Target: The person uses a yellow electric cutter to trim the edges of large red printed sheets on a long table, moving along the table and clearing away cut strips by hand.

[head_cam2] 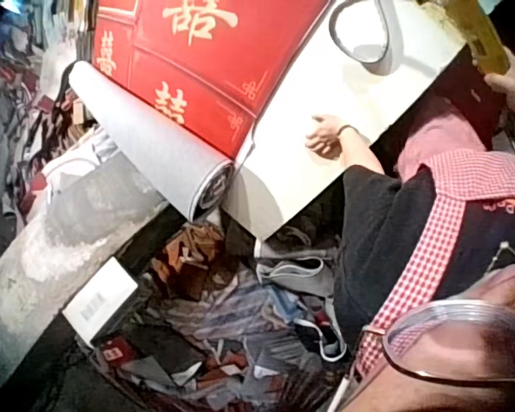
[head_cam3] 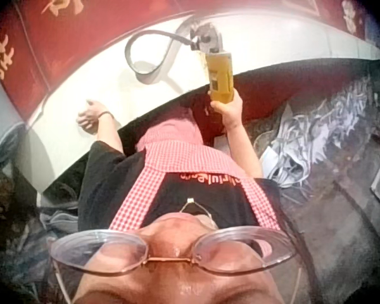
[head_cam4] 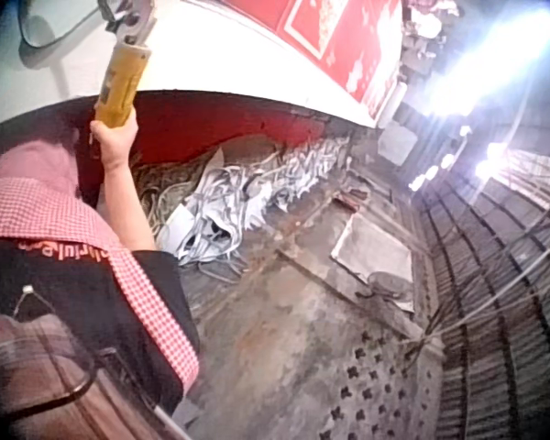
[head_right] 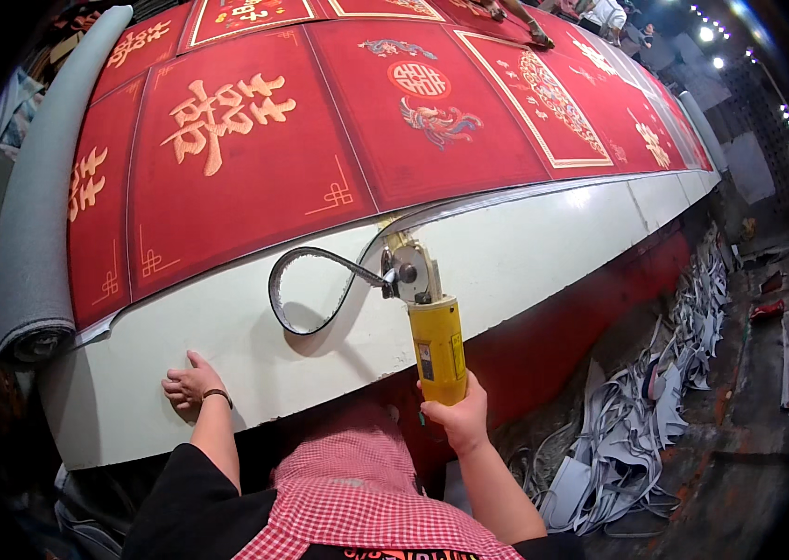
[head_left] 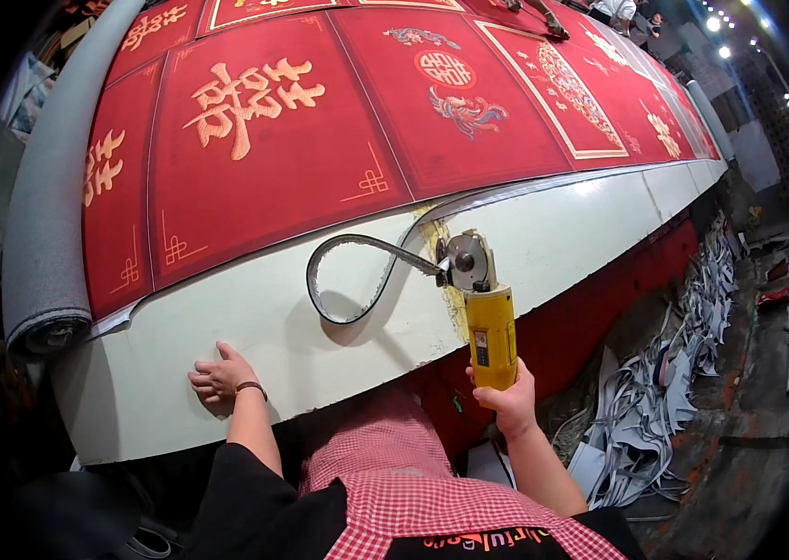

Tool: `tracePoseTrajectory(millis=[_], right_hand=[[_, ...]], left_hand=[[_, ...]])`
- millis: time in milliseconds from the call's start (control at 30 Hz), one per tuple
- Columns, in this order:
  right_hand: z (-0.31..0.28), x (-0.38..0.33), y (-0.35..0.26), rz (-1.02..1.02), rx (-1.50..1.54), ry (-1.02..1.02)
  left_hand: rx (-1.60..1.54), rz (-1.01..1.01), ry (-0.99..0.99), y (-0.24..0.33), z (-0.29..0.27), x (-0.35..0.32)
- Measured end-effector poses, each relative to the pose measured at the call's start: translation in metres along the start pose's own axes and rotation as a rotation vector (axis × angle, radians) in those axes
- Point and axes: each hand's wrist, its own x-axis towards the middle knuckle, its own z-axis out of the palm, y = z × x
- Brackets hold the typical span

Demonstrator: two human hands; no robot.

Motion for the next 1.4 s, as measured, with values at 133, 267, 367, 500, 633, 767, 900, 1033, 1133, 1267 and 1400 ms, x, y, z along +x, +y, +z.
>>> tracePoseTrajectory(millis=[133, 267, 367, 500, 633, 767, 900, 1033, 1133, 1267, 1400], right_hand=[[0.007, -0.006, 0.014, 0.092, 0.025, -0.03], [0.029, -0.012, 0.028, 0.169, 0.018, -0.049], [0.05, -0.018, 0.032, 0.181, -0.024, -0.113], [0.083, -0.033, 0.027, 0.208, -0.091, -0.156], [0.126, -0.063, 0.016, 0.301, -0.158, -0.135], [0.164, -0.098, 0.013, 0.272, -0.165, -0.11], [0.182, -0.123, 0.016, 0.198, -0.299, -0.071], [0.187, -0.136, 0.013, 0.289, -0.32, -0.063], [0.195, -0.13, 0.01, 0.367, -0.249, -0.091], [0.226, -0.098, 0.011, 0.38, -0.217, -0.172], [0.282, -0.065, 0.029, 0.385, -0.129, -0.276]], left_hand=[[0.002, 0.011, 0.025, -0.001, 0.006, 0.0], [-0.036, 0.037, 0.024, -0.009, 0.017, 0.0], [-0.142, 0.126, 0.049, -0.018, 0.011, -0.004], [-0.714, 0.726, -0.076, -0.009, -0.031, -0.004], [-0.92, 1.367, -0.348, 0.043, -0.081, 0.019], [-0.804, 1.699, -0.269, 0.073, -0.092, 0.063], [-1.1, 1.363, 0.027, 0.082, -0.076, 0.126], [-0.915, 1.108, -0.019, 0.055, -0.059, 0.189], [-0.808, 1.502, -0.402, -0.009, -0.05, 0.207], [-0.232, 1.65, -0.895, -0.103, -0.052, 0.223], [-0.246, 1.406, -0.739, -0.146, -0.045, 0.255]])
